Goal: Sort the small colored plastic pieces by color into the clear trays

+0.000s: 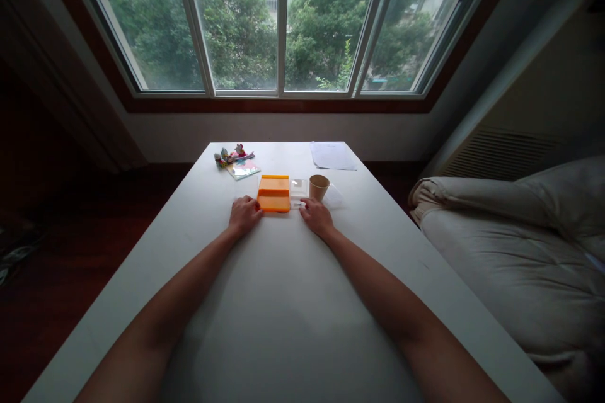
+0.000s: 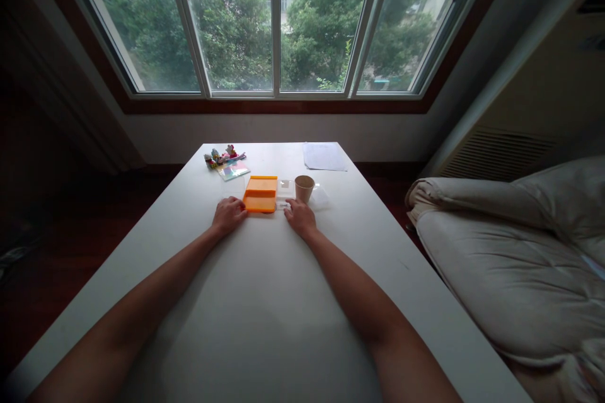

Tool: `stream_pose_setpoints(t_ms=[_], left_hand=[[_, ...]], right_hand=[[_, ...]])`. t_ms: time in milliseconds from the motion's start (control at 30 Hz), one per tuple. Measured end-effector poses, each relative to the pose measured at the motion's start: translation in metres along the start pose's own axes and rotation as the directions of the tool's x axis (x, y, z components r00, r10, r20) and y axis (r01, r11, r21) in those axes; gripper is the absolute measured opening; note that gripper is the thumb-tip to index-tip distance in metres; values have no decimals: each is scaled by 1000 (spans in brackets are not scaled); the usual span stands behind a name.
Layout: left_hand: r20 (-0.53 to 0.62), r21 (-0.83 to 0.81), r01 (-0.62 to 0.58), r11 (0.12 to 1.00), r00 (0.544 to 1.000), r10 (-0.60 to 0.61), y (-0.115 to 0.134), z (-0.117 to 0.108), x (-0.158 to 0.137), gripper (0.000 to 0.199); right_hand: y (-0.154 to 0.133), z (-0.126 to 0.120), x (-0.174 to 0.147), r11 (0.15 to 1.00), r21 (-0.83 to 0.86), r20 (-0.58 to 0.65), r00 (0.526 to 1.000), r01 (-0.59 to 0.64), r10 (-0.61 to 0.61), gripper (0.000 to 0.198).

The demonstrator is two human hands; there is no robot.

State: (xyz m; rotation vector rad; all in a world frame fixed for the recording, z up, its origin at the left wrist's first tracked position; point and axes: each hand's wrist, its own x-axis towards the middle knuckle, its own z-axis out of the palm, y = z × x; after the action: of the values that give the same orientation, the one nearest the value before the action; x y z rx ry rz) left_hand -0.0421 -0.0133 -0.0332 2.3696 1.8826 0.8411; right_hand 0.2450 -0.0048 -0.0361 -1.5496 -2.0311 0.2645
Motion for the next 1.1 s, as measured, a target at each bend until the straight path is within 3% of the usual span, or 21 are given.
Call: stream_pose_setpoints(t_ms=[500,833,1000,1100], left_hand=[[-52,-21,-15,1000,999,14,-5,-1,-4,17],[-42,-8,-44,999,998,44,-5,-1,-4,20],[-42,-10,-48,999,998,47,-7,0,-4,21],[-36,-8,-56,998,998,55,-8,-1,-4,22]], right_hand=[[-3,3,-1,995,-62,15,997,79,-78,38],[-1,8,1,993,-96,4,998,69,-69,41],[-1,7,-1,995,-24,-50,994,100,-101,36],[-1,1,0,999,27,-168,985,37,-32,26]])
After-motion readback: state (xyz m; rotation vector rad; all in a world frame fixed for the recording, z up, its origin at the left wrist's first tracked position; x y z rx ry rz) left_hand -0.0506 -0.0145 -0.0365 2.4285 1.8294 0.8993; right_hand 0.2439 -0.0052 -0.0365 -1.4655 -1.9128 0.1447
